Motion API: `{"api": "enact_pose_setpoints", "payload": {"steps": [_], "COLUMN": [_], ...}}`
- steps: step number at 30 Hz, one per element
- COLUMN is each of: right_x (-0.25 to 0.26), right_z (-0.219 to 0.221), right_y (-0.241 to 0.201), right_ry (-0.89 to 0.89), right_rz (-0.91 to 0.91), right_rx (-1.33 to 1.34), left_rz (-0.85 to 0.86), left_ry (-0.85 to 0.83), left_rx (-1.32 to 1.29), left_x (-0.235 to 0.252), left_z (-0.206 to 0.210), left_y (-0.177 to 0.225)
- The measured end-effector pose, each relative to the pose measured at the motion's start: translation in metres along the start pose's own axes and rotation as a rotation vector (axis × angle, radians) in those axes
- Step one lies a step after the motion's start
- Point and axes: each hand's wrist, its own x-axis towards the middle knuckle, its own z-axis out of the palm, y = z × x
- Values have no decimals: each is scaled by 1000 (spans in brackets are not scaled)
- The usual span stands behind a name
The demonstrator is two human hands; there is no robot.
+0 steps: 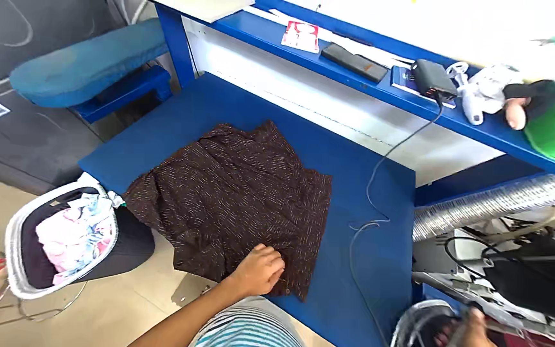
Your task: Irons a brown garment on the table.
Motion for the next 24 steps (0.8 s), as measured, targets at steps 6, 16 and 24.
{"api": "enact_pose_setpoints", "payload": {"steps": [6,16,24], "right_x": [-67,-79,47], "right_z": [109,267,354], "right_y": [-40,-86,-190], "right_ry": [-375,-352,-285], "right_rz": [-99,-170,-262], "right_rx": [-157,-304,-389], "left_rz": [-401,-154,-161], "left_ry": [-195,99,280], "left_rx": [51,212,407], "left_x": [-30,-57,-69], "left_z": [-14,21,42], "left_y": [-28,-58,-60]}}
